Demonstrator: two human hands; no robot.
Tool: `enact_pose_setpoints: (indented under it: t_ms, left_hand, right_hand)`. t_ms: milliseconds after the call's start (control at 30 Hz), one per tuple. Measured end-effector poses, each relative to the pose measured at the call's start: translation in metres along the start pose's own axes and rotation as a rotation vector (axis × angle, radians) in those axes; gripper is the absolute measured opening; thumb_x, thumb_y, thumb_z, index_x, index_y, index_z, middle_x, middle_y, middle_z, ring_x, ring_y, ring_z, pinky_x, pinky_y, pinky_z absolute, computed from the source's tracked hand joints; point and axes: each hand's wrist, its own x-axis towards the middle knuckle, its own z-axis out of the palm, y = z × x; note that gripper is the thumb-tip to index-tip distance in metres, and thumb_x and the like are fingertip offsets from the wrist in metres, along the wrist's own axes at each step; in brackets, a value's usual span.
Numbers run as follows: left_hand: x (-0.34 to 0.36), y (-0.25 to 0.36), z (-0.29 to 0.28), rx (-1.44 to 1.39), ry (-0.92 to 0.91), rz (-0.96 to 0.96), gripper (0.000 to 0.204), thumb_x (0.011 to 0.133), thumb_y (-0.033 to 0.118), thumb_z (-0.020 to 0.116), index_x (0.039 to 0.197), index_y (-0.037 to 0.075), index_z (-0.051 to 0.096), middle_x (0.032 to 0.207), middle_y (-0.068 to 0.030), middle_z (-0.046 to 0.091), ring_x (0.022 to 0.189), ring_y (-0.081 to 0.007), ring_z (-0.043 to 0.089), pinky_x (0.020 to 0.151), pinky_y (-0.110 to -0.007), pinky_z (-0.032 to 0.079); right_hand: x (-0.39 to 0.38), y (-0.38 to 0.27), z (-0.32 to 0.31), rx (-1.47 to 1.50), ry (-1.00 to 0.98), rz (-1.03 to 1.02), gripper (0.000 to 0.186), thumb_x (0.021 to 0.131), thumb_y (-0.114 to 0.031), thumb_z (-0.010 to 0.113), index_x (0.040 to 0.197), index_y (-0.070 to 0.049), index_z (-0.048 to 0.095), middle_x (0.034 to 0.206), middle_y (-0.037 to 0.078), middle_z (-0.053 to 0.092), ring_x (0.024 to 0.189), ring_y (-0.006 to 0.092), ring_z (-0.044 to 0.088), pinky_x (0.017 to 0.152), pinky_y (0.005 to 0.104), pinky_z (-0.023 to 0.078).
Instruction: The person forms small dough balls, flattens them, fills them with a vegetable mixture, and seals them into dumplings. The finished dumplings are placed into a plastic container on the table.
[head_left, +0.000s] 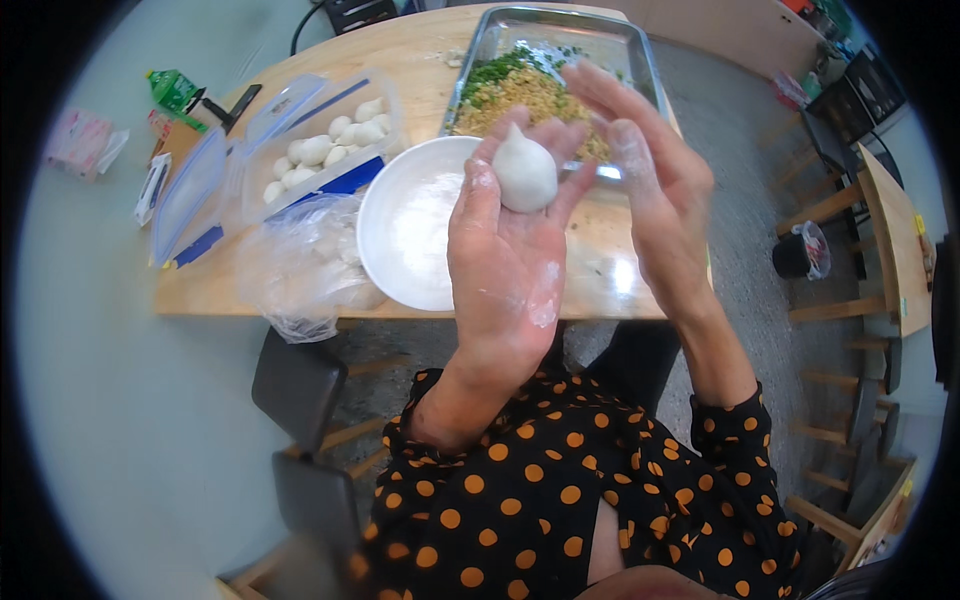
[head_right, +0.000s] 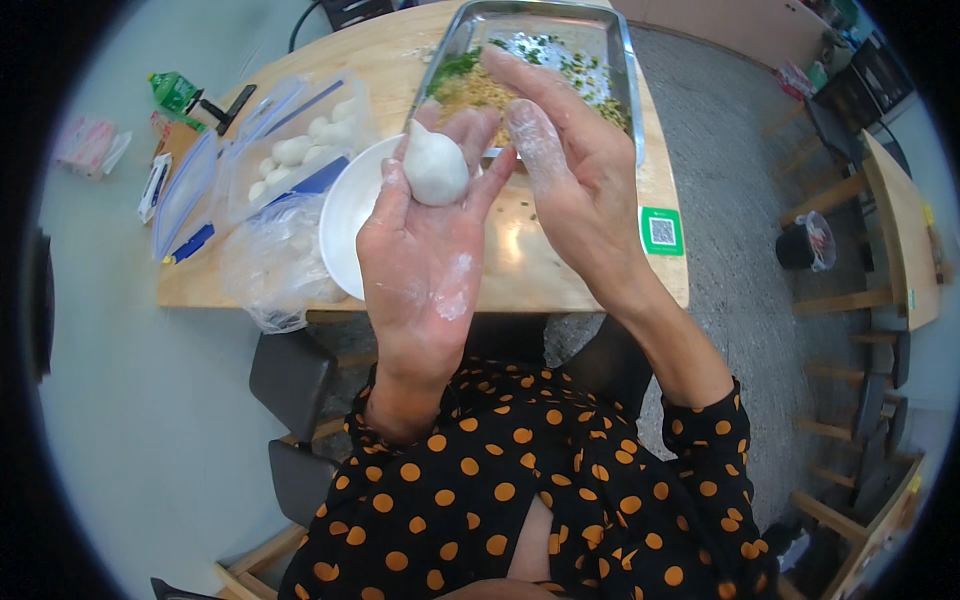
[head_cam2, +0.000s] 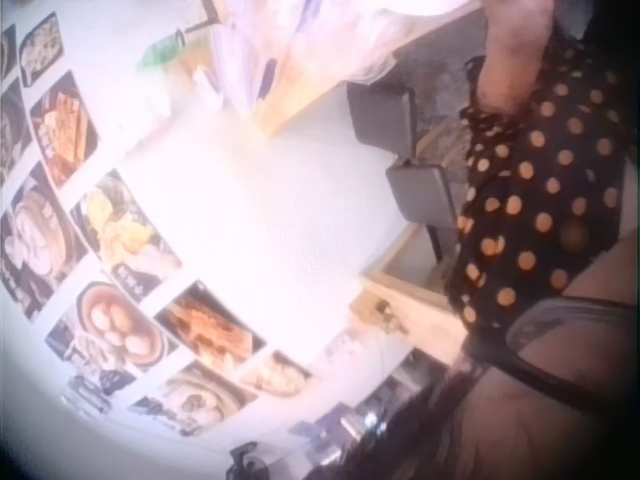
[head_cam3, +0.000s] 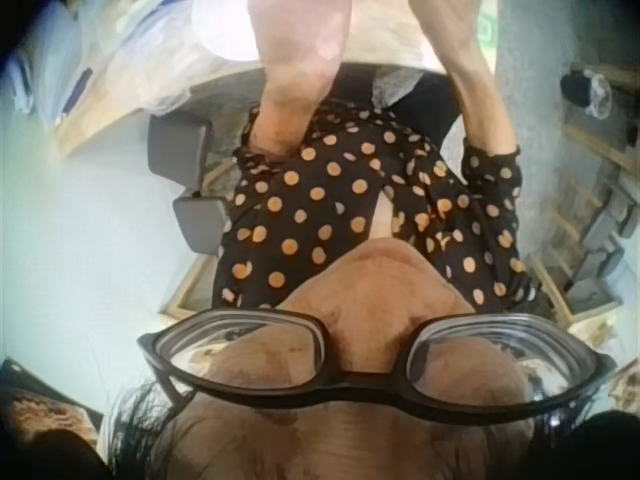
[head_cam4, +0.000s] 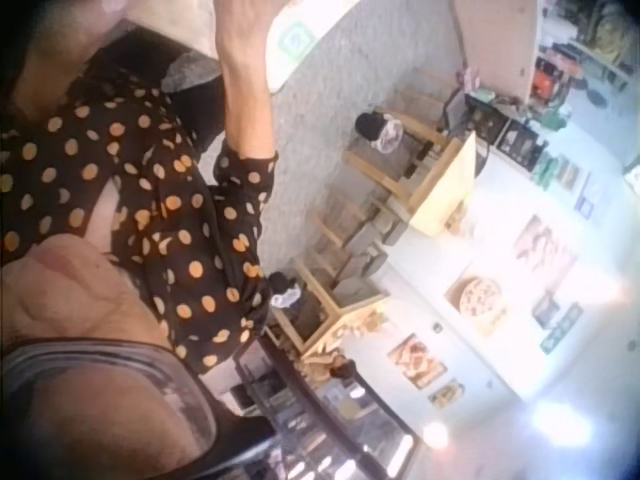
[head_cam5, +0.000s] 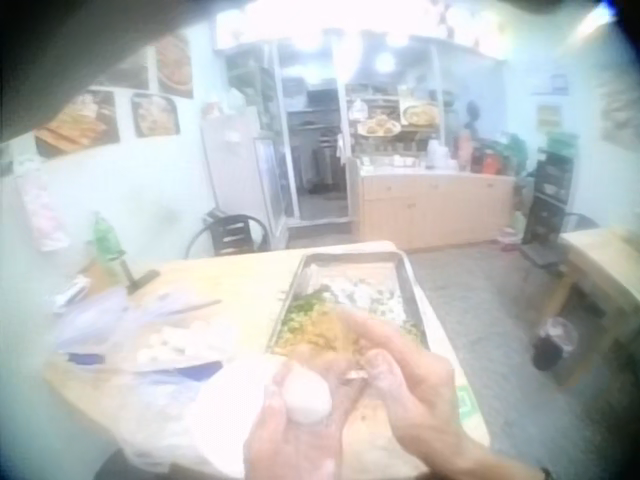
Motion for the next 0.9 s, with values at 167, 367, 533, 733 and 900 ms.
enact_pose_setpoints:
  t_ms: [167,367,533,733,900]
  left_hand:
    - [0.002,0.006,0.008,0.155,-0.032,0.136,0.055,0.111,0.028,0.023,0.161,0.004,0.017,0.157,-0.0222,0.033,0.144,-0.0280,0.039,0.119,-0.041,0.035]
    - [-0.015,0.033,0.002,-0.007,-0.145,0.130,0.062,0.111,0.043,0.022,0.160,0.004,0.022,0.152,-0.0139,0.042,0.139,-0.0233,0.044,0.115,-0.035,0.035]
    - [-0.004,0.050,-0.010,0.315,-0.037,0.306,0.073,0.110,0.051,0.014,0.161,0.000,0.010,0.159,-0.0188,0.032,0.148,-0.0287,0.033,0.120,-0.036,0.027]
    - [-0.017,0.030,-0.003,0.172,-0.175,0.417,0.081,0.107,0.060,0.018,0.161,0.000,0.010,0.162,-0.0158,0.029,0.149,-0.0266,0.031,0.121,-0.037,0.025]
    - [0.005,0.058,-0.016,0.033,-0.037,0.431,0.075,0.109,0.055,0.015,0.159,0.001,0.025,0.161,-0.0136,0.034,0.146,-0.0261,0.036,0.121,-0.041,0.027]
  right_hand:
    - [0.007,-0.008,0.047,0.014,-0.146,-0.038,0.043,0.107,-0.017,0.044,0.143,0.007,0.051,0.146,0.024,0.052,0.140,0.0342,0.046,0.119,0.0407,0.031]
    - [0.014,-0.010,0.064,0.018,-0.217,-0.177,0.053,0.109,-0.031,0.033,0.146,0.005,0.047,0.152,0.026,0.044,0.145,0.0380,0.040,0.121,0.0438,0.028]
    - [0.011,-0.016,0.086,-0.132,-0.295,-0.457,0.063,0.108,-0.041,0.030,0.146,0.007,0.045,0.155,0.028,0.040,0.146,0.0425,0.036,0.122,0.0467,0.026]
    - [0.039,-0.019,0.084,-0.110,-0.238,-0.287,0.065,0.109,-0.042,0.028,0.142,0.010,0.048,0.151,0.030,0.046,0.145,0.0430,0.038,0.121,0.0443,0.027]
    - [-0.005,-0.027,0.094,-0.163,-0.376,-0.364,0.087,0.103,-0.065,0.013,0.156,0.001,0.033,0.160,0.027,0.032,0.150,0.0421,0.028,0.123,0.0506,0.021]
